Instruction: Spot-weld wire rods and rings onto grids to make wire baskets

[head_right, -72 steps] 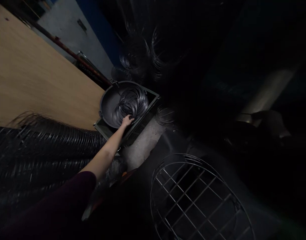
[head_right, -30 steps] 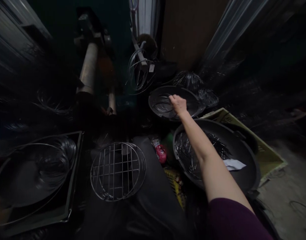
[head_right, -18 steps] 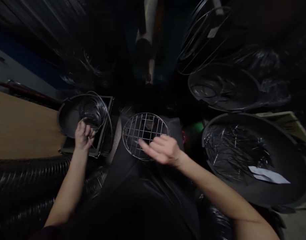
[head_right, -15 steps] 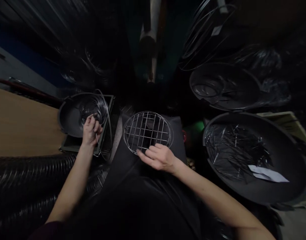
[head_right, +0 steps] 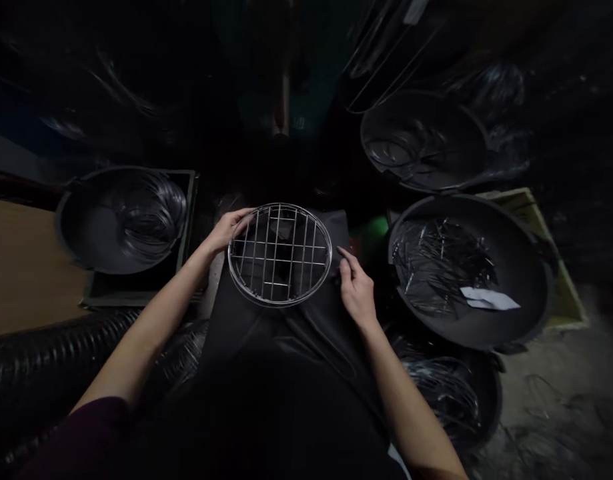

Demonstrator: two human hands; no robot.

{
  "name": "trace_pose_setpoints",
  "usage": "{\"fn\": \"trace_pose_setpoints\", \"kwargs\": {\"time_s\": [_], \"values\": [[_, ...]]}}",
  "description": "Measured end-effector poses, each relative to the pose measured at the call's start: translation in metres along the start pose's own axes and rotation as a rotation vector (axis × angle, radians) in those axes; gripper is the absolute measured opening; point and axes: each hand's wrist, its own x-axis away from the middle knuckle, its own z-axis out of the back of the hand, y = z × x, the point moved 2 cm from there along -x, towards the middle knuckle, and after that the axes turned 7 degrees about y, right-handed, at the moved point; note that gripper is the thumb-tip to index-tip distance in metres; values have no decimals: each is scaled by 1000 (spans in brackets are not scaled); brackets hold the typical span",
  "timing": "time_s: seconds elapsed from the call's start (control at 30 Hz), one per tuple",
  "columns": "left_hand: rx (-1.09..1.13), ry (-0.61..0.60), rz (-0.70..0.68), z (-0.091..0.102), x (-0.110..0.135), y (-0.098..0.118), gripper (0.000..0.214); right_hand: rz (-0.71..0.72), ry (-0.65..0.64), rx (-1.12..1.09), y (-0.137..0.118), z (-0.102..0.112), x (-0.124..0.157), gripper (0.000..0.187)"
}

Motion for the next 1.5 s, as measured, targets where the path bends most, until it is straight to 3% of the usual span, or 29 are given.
{"fn": "trace_pose_setpoints", "kwargs": {"time_s": [0.2,0.43,0.77,0.9,1.07,1.2,1.33,1.4,1.5], "values": [[-123,-211,-27,9,-7,7,65,-200,-126,-175,1,-13,0,64],[-230,-240,-85,9,-12,4,50,-63,-23,-16,1,-17,-4,51],[-233,-151,-67,10,2,12,44,-114,-44,-93,-5,-18,-9,48],[-295,-155,-107,10,-2,3,40,-54,-88,14,0,-15,-7,50],[-233,-23,-124,-1,3,-19,39,-31,-156,66,14,-16,-6,51],[-131,81,-88,-11,11,-28,35,-10,-49,80,13,-19,4,49],[-75,77,-86,-16,14,-28,31,61,66,177,10,-16,33,44],[-69,75,-110,-16,14,-27,31,136,-11,238,8,-15,48,51],[-68,80,-118,-15,15,-27,33,185,-153,345,6,-19,65,82]]}}
